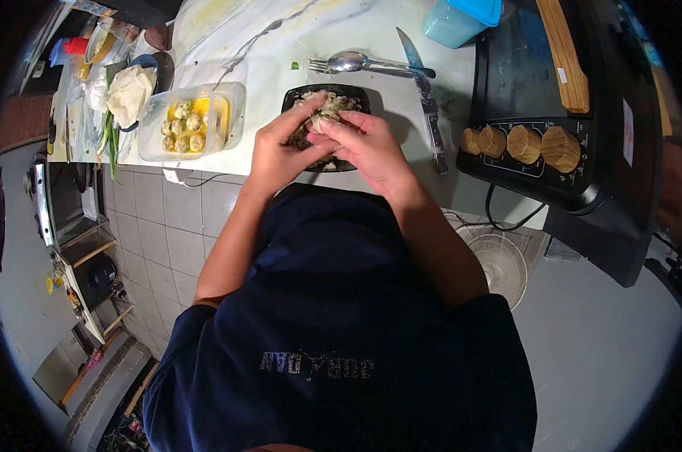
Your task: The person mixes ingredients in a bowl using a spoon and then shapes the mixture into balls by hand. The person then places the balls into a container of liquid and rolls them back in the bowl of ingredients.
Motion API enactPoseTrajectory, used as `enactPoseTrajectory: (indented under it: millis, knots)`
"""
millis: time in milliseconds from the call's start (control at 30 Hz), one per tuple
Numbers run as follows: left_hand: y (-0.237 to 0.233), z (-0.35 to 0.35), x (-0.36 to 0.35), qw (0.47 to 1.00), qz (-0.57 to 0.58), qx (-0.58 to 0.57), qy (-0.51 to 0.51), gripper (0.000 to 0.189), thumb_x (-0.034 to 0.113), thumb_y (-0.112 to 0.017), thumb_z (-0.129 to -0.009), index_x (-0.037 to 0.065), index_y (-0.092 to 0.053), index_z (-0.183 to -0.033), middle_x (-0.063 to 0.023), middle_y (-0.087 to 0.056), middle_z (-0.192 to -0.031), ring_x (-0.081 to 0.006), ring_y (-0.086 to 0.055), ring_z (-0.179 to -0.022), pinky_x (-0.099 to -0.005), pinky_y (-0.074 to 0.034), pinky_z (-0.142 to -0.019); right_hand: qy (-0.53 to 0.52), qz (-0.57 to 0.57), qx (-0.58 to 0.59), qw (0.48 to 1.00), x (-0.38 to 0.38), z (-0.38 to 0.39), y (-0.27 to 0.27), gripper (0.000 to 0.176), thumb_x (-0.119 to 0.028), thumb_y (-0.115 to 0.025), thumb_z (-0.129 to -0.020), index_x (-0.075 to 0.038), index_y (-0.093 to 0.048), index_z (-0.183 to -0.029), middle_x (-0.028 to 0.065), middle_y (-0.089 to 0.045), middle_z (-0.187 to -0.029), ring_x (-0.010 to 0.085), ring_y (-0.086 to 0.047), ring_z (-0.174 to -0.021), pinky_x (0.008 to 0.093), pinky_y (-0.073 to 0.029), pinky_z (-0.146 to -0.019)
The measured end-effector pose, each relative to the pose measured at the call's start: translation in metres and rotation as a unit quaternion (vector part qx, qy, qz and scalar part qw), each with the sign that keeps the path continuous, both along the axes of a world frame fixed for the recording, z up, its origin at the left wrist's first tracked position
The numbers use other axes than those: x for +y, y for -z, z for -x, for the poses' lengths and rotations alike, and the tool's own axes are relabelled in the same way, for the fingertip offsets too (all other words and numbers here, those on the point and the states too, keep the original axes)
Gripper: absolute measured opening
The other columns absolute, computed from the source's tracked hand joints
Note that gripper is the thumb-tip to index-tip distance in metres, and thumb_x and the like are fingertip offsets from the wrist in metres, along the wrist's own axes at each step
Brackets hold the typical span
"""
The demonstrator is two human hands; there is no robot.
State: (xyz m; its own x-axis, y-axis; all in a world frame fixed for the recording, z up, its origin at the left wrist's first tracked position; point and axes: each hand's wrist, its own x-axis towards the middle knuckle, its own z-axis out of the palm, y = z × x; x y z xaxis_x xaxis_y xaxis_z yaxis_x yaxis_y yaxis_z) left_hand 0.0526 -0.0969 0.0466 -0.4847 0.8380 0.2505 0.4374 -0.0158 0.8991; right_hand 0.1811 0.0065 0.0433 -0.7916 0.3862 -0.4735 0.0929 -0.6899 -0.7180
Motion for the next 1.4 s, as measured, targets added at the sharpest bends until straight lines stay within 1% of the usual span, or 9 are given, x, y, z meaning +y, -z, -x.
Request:
enactPoseTrajectory:
  millis: [67, 133, 333, 500, 567, 800, 1000, 1167, 1400]
  knots:
    - [0.000, 0.007, 0.001, 0.999, -0.032, 0.012, -0.001, 0.040, 0.005, -0.075, -0.075, 0.006, -0.066, -0.114, -0.0108, -0.068, -0.111, -0.0218, -0.069, -0.090, -0.0290, -0.054, -0.077, -0.050, -0.008, -0.038, 0.998, 0.010, -0.001, -0.006, 0.033, -0.021, -0.063, -0.092, 0.000, -0.060, -0.117, 0.0069, -0.065, -0.108, 0.0146, -0.063, -0.100, 0.0300, -0.052, -0.086]
    - [0.004, 0.023, -0.004, 0.990, 0.035, -0.013, 0.138, 0.042, 0.005, -0.076, -0.074, 0.006, -0.066, -0.115, -0.0110, -0.068, -0.113, -0.0223, -0.069, -0.091, -0.0286, -0.054, -0.077, -0.105, -0.052, -0.036, 0.992, 0.016, -0.001, -0.009, 0.031, -0.019, -0.059, -0.095, 0.002, -0.059, -0.118, 0.0090, -0.065, -0.107, 0.0159, -0.064, -0.099, 0.0305, -0.051, -0.088]
    - [0.008, 0.001, -0.002, 0.997, 0.078, -0.006, -0.001, 0.044, 0.006, -0.080, -0.073, 0.003, -0.066, -0.115, -0.0115, -0.069, -0.112, -0.0180, -0.067, -0.100, -0.0283, -0.051, -0.087, 0.076, -0.010, -0.001, 0.997, -0.004, 0.006, 0.002, 0.033, -0.020, -0.064, -0.092, 0.001, -0.060, -0.117, 0.0090, -0.066, -0.104, 0.0154, -0.065, -0.094, 0.0297, -0.052, -0.087]
    - [-0.001, 0.012, -0.001, 0.999, 0.006, -0.029, 0.038, 0.050, 0.005, -0.079, -0.072, 0.006, -0.064, -0.119, -0.0122, -0.068, -0.114, -0.0187, -0.067, -0.101, -0.0296, -0.052, -0.087, -0.024, 0.004, -0.009, 1.000, 0.015, -0.002, -0.005, 0.032, -0.018, -0.064, -0.092, 0.002, -0.060, -0.117, 0.0083, -0.065, -0.104, 0.0153, -0.064, -0.095, 0.0293, -0.052, -0.088]
    - [0.002, 0.027, -0.004, 0.985, 0.060, -0.012, 0.160, 0.050, 0.003, -0.078, -0.072, 0.005, -0.064, -0.119, -0.0116, -0.068, -0.113, -0.0189, -0.066, -0.102, -0.0295, -0.052, -0.087, -0.082, -0.011, -0.029, 0.996, 0.020, -0.003, -0.005, 0.032, -0.018, -0.064, -0.091, 0.002, -0.060, -0.116, 0.0082, -0.065, -0.104, 0.0152, -0.064, -0.096, 0.0292, -0.052, -0.088]
    - [0.007, 0.004, 0.002, 1.000, 0.021, 0.005, 0.012, 0.042, 0.006, -0.078, -0.071, 0.007, -0.067, -0.112, -0.0099, -0.069, -0.111, -0.0239, -0.067, -0.101, -0.0297, -0.054, -0.083, -0.008, -0.013, 0.012, 1.000, 0.010, 0.000, 0.001, 0.031, -0.016, -0.065, -0.091, 0.002, -0.061, -0.115, 0.0088, -0.066, -0.105, 0.0153, -0.064, -0.098, 0.0291, -0.052, -0.088]
    - [0.005, 0.017, 0.003, 0.994, 0.040, 0.029, 0.095, 0.039, 0.007, -0.078, -0.071, 0.006, -0.068, -0.109, -0.0100, -0.070, -0.107, -0.0227, -0.068, -0.099, -0.0296, -0.054, -0.082, -0.071, -0.049, -0.033, 0.996, 0.019, 0.000, -0.007, 0.031, -0.015, -0.063, -0.092, 0.002, -0.059, -0.117, 0.0097, -0.065, -0.108, 0.0166, -0.064, -0.099, 0.0299, -0.052, -0.089]
    - [0.000, 0.008, 0.006, 0.997, 0.079, -0.009, -0.006, 0.040, 0.007, -0.078, -0.072, 0.006, -0.067, -0.111, -0.0105, -0.069, -0.107, -0.0250, -0.068, -0.096, -0.0311, -0.054, -0.082, -0.007, -0.007, 0.011, 1.000, 0.014, 0.002, -0.002, 0.026, -0.013, -0.058, -0.094, 0.003, -0.060, -0.114, 0.0113, -0.065, -0.108, 0.0179, -0.064, -0.099, 0.0316, -0.052, -0.089]
    - [-0.001, 0.023, -0.002, 0.995, 0.054, 0.032, 0.076, 0.042, 0.007, -0.076, -0.073, 0.005, -0.066, -0.114, -0.0123, -0.067, -0.113, -0.0257, -0.067, -0.097, -0.0319, -0.054, -0.082, -0.100, 0.029, -0.006, 0.995, 0.030, 0.004, -0.005, 0.032, -0.016, -0.062, -0.093, 0.003, -0.058, -0.118, 0.0113, -0.063, -0.113, 0.0181, -0.062, -0.104, 0.0310, -0.052, -0.090]
